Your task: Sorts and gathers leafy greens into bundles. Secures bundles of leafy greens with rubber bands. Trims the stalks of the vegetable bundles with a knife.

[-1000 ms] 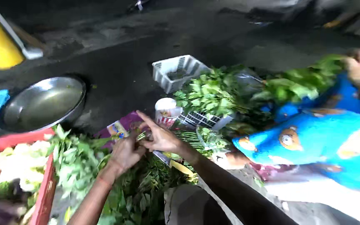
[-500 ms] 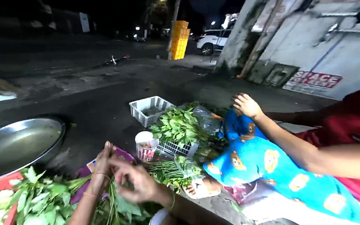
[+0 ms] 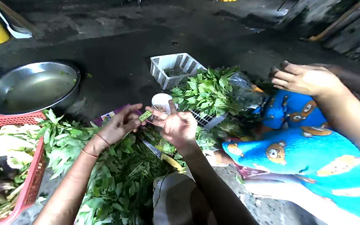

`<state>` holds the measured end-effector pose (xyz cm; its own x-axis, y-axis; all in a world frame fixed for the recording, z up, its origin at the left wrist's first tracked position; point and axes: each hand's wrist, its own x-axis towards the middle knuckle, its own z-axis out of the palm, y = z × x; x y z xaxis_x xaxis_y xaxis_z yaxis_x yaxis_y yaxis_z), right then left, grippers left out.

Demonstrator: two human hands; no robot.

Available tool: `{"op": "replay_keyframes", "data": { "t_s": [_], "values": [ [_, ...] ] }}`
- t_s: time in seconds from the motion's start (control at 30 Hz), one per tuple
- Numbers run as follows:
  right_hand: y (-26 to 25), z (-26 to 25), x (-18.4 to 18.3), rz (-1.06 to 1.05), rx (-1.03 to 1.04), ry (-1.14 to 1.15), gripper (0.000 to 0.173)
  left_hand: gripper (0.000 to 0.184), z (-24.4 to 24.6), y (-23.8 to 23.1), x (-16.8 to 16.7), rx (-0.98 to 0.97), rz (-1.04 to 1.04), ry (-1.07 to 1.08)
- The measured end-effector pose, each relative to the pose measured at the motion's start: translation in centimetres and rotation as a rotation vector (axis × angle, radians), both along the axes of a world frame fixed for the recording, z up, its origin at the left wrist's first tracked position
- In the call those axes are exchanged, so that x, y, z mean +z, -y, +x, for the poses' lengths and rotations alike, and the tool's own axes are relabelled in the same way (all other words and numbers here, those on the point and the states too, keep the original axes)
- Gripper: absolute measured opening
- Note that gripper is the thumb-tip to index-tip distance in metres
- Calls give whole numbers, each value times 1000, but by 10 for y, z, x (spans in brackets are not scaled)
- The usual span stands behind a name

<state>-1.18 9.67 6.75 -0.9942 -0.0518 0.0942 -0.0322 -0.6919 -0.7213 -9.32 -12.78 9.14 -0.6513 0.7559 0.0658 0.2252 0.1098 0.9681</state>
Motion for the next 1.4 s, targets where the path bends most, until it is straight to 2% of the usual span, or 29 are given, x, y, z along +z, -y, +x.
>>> {"op": "replay_keyframes", "data": {
  "t_s": [0.07, 0.17, 0.23, 0.27, 0.33, 0.37, 0.4, 0.47, 0.57, 0.6, 0.63, 0.67, 0.73, 0.8, 0.9, 0.97, 1.0, 1.07, 1.1, 1.13, 1.2, 1.3, 1.37, 1.4],
  "values": [
    [-2, 1, -2, 70, 65, -62, 72, 51, -2, 0, -2, -38, -53, -5],
    [-5, 4, -5, 211, 63, -153, 86, 32, -3, -3, -7, -91, -215, -117],
    [0, 7, -9, 401, 25, -222, 99, 24, 0, -9, -8, -67, -317, -170],
    [7, 8, -10, 565, 4, -284, 105, 20, 2, -13, -9, -25, -324, -176],
    [23, 9, -11, 955, -49, -446, 112, 23, 4, -17, -12, 93, -214, -97],
    [30, 10, -10, 1072, -75, -490, 110, 25, 3, -16, -15, 156, -112, -15],
    [33, 10, -10, 1044, -75, -487, 105, 26, 2, -13, -17, 222, 11, 92],
    [29, 6, -15, 624, -17, -334, 85, 27, 1, -10, -19, 319, 270, 305],
    [18, -2, -15, -173, 20, 31, 54, 29, 8, -16, -20, 314, 472, 463],
    [13, -4, -14, -416, 57, 120, 55, 29, 9, -20, -21, 273, 506, 482],
    [8, -4, -13, -559, 97, 154, 61, 30, 11, -23, -23, 221, 515, 478],
    [3, -4, -12, -582, 108, 157, 65, 29, 12, -24, -25, 169, 500, 450],
    [-4, 0, -11, -420, 71, 105, 68, 29, 13, -21, -27, 91, 389, 322],
    [-10, 3, -12, -172, 39, 10, 66, 27, 12, -15, -23, 50, 186, 104],
    [-13, 9, -15, 71, 92, -159, 80, 22, 11, -12, -15, 25, -114, -253],
    [-5, 13, -8, 319, 105, -245, 94, 18, 10, -19, -13, 35, -233, -412],
    [3, 14, -5, 479, 88, -290, 101, 17, 9, -24, -15, 62, -242, -438],
    [17, 13, -2, 819, 42, -412, 113, 19, 6, -25, -19, 159, -210, -340],
    [22, 12, -4, 909, 24, -443, 113, 24, 2, -23, -22, 221, -167, -242],
    [24, 10, -8, 909, 24, -437, 111, 25, -2, -21, -28, 302, -83, -150],
    [23, 4, -20, 643, 57, -312, 96, 23, -6, -18, -34, 446, 171, 62],
    [17, -7, -33, 19, 68, 41, 54, 23, -2, -20, -34, 463, 438, 325],
    [12, -10, -32, -359, 156, 174, 58, 25, 2, -20, -34, 328, 505, 371],
    [8, -9, -29, -445, 187, 185, 63, 25, 3, -18, -34, 251, 503, 344]
  ]
}}
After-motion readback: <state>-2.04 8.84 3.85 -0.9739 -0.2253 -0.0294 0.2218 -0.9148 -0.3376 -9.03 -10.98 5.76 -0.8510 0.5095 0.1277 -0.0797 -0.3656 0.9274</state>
